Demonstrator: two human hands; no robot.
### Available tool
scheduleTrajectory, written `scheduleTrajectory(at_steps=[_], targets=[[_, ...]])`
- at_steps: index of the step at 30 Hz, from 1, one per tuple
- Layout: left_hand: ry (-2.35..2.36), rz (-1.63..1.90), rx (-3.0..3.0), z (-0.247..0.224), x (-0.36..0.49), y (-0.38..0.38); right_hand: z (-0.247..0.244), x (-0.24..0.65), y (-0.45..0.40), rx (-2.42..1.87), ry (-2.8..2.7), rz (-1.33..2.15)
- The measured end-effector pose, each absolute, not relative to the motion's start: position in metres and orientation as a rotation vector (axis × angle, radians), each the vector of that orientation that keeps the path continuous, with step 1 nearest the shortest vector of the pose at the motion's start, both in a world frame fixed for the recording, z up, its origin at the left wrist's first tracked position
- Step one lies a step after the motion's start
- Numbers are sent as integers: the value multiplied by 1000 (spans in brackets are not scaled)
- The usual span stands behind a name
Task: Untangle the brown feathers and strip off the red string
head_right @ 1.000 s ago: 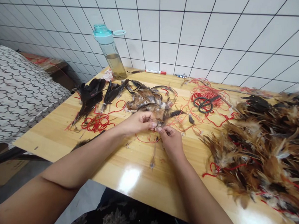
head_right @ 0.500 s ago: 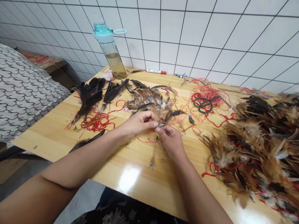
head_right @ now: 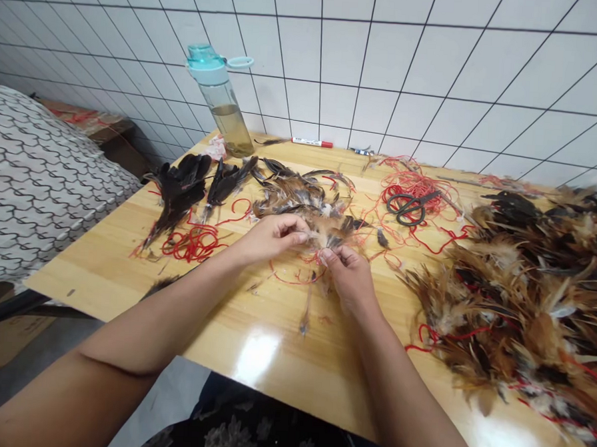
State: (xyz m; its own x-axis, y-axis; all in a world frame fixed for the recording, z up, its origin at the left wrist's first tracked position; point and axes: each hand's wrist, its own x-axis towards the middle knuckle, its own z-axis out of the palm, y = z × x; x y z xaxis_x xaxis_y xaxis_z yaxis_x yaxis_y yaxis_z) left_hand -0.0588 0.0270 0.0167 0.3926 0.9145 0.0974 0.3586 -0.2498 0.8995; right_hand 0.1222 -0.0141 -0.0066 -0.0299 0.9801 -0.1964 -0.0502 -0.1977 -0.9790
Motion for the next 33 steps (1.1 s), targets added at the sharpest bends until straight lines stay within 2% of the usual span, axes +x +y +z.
scheduleTrajectory(at_steps=[5,16,29,33], targets=[[1114,781,2116,28,-68,28,-5,128,-10,-1370,-1104,1213],[987,667,2498,25,-63,19,-13,127,-11,-1521,-1563,842],[984,687,2617,25,-59,14,-11,126,-13,-1499,-1545,1140],[1014,952,2519,26,-59,14,-11,127,-13,-1474,-1481,1211]])
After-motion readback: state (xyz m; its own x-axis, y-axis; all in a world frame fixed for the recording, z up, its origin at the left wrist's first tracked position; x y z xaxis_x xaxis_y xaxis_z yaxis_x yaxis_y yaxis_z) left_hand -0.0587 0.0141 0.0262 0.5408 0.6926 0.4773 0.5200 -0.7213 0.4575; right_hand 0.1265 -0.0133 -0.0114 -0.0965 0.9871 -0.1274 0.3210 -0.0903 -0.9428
